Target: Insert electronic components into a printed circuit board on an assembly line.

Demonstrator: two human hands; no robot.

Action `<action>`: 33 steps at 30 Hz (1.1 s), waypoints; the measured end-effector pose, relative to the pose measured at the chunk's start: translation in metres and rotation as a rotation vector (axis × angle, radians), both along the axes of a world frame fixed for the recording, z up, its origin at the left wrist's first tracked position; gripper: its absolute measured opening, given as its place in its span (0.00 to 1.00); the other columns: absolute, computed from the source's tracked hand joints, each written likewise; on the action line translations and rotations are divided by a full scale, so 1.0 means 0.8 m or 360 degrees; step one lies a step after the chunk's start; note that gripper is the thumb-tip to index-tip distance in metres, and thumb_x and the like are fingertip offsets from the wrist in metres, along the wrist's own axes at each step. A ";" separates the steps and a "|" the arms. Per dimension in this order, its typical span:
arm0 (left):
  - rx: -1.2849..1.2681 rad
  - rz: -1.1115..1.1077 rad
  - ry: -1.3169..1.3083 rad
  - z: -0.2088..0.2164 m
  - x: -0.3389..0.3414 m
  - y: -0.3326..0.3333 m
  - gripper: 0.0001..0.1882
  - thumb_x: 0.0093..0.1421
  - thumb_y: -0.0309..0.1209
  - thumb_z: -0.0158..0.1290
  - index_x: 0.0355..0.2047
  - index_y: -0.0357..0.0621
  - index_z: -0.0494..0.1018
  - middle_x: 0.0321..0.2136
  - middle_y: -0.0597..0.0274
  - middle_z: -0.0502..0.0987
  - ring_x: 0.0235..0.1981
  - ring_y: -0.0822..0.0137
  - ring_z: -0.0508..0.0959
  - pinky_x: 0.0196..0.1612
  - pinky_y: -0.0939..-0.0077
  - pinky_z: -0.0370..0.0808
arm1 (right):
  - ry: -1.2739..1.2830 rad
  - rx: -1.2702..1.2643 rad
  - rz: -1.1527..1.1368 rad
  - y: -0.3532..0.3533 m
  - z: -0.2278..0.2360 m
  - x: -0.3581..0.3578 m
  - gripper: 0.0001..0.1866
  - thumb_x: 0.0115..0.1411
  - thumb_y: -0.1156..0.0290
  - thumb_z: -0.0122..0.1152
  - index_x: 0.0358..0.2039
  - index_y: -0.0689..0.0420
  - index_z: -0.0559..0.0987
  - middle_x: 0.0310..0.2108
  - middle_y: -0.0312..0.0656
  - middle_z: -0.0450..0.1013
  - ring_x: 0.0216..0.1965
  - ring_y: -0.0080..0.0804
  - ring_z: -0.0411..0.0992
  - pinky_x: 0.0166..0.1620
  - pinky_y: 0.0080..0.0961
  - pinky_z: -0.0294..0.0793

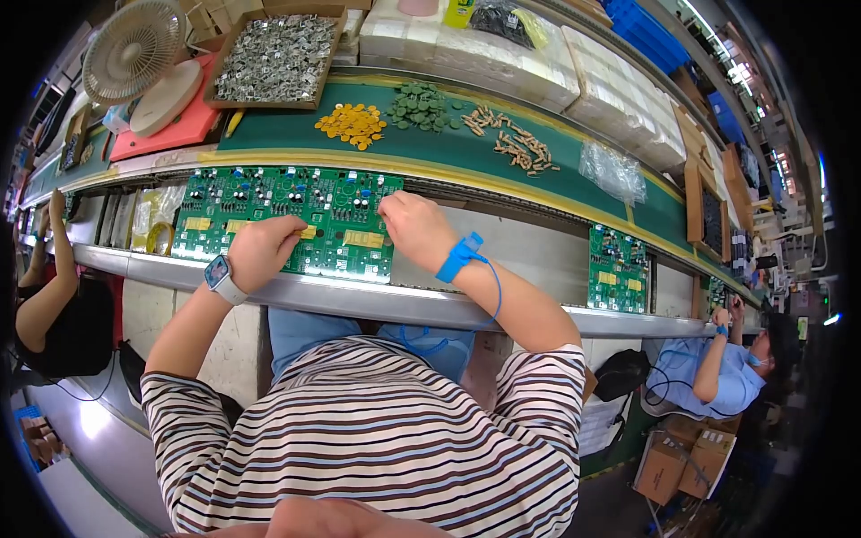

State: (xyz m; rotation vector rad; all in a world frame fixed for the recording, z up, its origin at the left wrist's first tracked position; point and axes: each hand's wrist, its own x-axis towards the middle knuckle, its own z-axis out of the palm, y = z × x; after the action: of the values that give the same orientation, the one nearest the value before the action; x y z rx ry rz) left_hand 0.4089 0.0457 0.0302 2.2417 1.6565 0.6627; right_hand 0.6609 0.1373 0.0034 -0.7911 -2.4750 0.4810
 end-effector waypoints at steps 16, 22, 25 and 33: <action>0.0182 -0.0050 0.0199 -0.012 0.003 0.004 0.04 0.52 0.26 0.49 0.29 0.47 0.70 0.20 0.59 0.73 0.21 0.56 0.75 0.22 0.64 0.72 | -0.0080 0.0227 -0.0062 -0.008 -0.005 0.000 0.05 0.47 0.79 0.56 0.27 0.59 0.72 0.26 0.44 0.68 0.30 0.42 0.69 0.33 0.34 0.71; 0.0177 -0.0060 0.0188 -0.011 0.004 0.004 0.04 0.51 0.25 0.48 0.30 0.46 0.69 0.20 0.59 0.73 0.21 0.56 0.75 0.22 0.64 0.72 | -0.0051 0.0219 -0.0116 -0.010 -0.007 -0.002 0.05 0.48 0.80 0.57 0.28 0.59 0.72 0.26 0.43 0.68 0.30 0.41 0.69 0.33 0.33 0.71; 0.0177 -0.0067 0.0190 -0.012 0.003 0.004 0.04 0.51 0.25 0.48 0.29 0.46 0.69 0.20 0.59 0.73 0.21 0.55 0.75 0.21 0.63 0.71 | -0.0065 0.0235 -0.0130 -0.010 -0.008 -0.002 0.06 0.48 0.79 0.58 0.27 0.59 0.72 0.26 0.43 0.68 0.30 0.41 0.69 0.33 0.33 0.71; 0.0169 -0.0067 0.0176 -0.015 0.001 0.006 0.04 0.52 0.26 0.47 0.29 0.47 0.69 0.20 0.59 0.73 0.21 0.54 0.75 0.21 0.62 0.71 | -0.0084 0.0277 -0.0186 -0.013 -0.011 -0.003 0.06 0.47 0.79 0.57 0.27 0.59 0.73 0.26 0.42 0.68 0.29 0.40 0.70 0.32 0.33 0.71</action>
State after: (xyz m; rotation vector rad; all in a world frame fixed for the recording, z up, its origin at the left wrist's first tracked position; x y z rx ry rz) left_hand 0.4098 0.0501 0.0185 2.4216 1.6551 0.6416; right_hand 0.6585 0.1271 -0.0052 -0.8804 -2.4609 0.2024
